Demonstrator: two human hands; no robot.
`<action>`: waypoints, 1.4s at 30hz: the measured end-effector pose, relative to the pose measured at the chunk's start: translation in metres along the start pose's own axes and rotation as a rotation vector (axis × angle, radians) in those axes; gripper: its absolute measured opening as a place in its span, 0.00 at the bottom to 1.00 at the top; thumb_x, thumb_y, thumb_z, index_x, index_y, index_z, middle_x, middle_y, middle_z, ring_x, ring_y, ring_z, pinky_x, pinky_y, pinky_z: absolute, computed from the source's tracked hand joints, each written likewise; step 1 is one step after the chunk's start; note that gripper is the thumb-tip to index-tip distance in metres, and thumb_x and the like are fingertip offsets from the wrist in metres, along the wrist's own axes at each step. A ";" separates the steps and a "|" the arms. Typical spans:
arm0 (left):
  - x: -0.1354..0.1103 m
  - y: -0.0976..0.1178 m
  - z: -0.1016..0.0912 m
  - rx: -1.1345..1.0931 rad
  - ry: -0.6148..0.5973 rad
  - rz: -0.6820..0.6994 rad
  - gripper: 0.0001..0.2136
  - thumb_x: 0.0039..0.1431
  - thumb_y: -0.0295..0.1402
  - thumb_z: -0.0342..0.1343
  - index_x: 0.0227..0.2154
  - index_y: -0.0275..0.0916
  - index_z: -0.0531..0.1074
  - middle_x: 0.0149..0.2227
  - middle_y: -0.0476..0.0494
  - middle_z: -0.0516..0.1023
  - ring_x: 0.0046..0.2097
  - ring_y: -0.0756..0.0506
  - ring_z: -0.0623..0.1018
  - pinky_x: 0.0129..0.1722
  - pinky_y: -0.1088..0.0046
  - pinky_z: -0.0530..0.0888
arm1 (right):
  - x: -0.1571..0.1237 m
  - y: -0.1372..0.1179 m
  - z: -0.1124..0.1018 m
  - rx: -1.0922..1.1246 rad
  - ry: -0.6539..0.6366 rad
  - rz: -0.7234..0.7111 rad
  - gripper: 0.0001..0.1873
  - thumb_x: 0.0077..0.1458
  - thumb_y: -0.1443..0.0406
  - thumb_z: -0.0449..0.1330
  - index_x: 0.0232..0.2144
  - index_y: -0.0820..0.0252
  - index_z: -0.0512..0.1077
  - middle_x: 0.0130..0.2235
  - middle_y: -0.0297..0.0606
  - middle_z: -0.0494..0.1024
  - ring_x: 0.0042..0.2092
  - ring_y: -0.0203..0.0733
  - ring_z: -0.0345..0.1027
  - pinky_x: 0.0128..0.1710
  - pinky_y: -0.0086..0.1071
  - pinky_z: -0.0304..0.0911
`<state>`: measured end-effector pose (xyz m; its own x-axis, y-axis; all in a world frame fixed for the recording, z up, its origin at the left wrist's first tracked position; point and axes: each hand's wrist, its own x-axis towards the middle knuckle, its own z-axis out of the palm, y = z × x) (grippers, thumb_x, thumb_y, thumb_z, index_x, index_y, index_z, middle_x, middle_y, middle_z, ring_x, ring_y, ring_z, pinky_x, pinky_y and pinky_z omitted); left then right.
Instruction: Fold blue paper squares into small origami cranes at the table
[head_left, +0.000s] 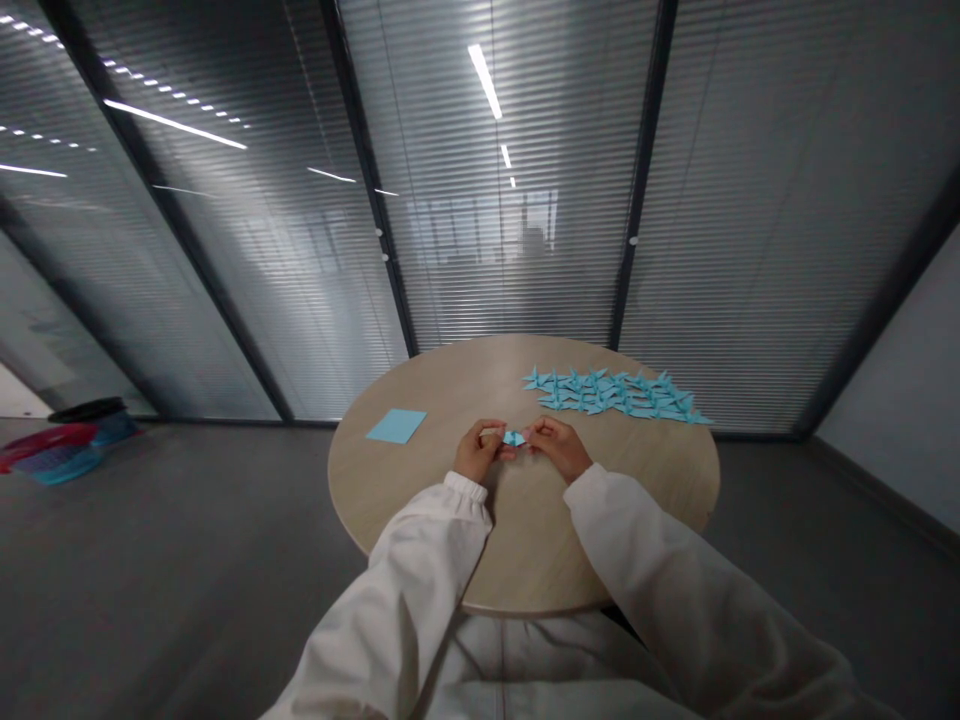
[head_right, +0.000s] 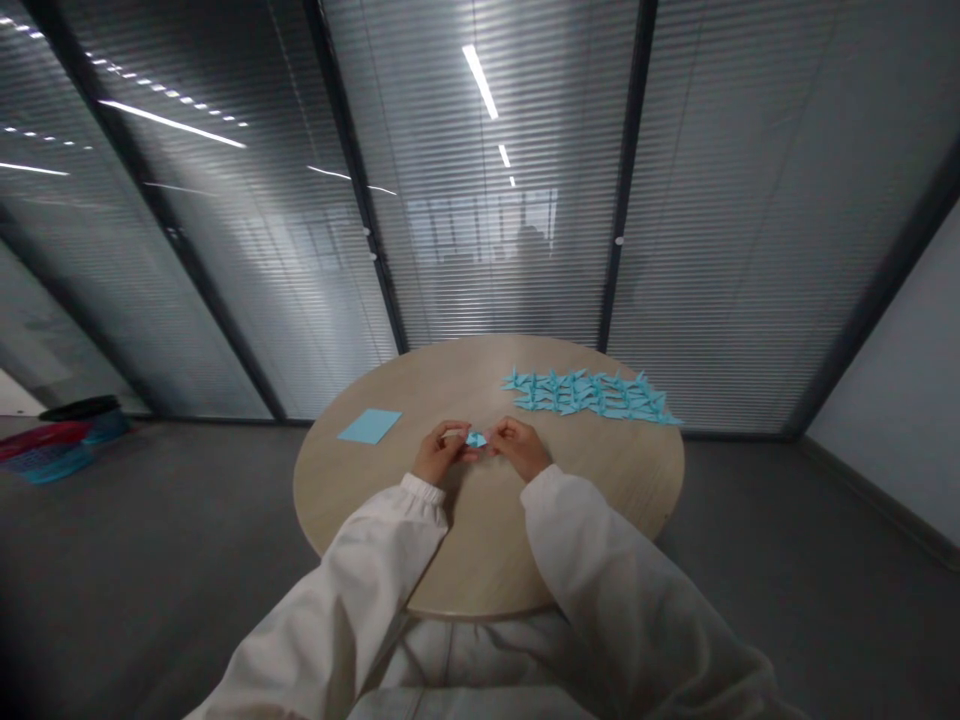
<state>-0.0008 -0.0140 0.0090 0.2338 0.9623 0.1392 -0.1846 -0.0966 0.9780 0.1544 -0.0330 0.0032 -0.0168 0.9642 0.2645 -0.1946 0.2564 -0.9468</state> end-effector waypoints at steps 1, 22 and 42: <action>-0.001 0.000 0.001 0.019 0.008 0.007 0.22 0.39 0.42 0.63 0.35 0.35 0.66 0.21 0.49 0.75 0.26 0.47 0.77 0.29 0.70 0.75 | 0.000 0.000 0.000 -0.015 0.009 -0.005 0.13 0.37 0.59 0.65 0.20 0.59 0.66 0.25 0.33 0.73 0.29 0.37 0.66 0.28 0.31 0.64; -0.005 -0.004 -0.004 0.663 0.049 0.275 0.10 0.50 0.40 0.54 0.25 0.39 0.70 0.21 0.49 0.74 0.24 0.49 0.75 0.24 0.77 0.66 | -0.002 0.005 0.008 -0.096 -0.014 0.031 0.16 0.36 0.64 0.64 0.28 0.58 0.63 0.24 0.29 0.70 0.24 0.34 0.64 0.22 0.28 0.62; -0.008 0.000 -0.002 0.702 0.036 0.281 0.14 0.53 0.43 0.50 0.28 0.36 0.70 0.24 0.48 0.74 0.24 0.50 0.75 0.25 0.78 0.69 | 0.005 0.019 0.001 -0.224 0.004 0.095 0.16 0.34 0.67 0.60 0.29 0.58 0.60 0.21 0.24 0.65 0.20 0.30 0.58 0.16 0.23 0.56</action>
<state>-0.0044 -0.0208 0.0073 0.2340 0.8843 0.4041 0.4218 -0.4668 0.7773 0.1494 -0.0233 -0.0135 -0.0203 0.9850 0.1716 0.0304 0.1722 -0.9846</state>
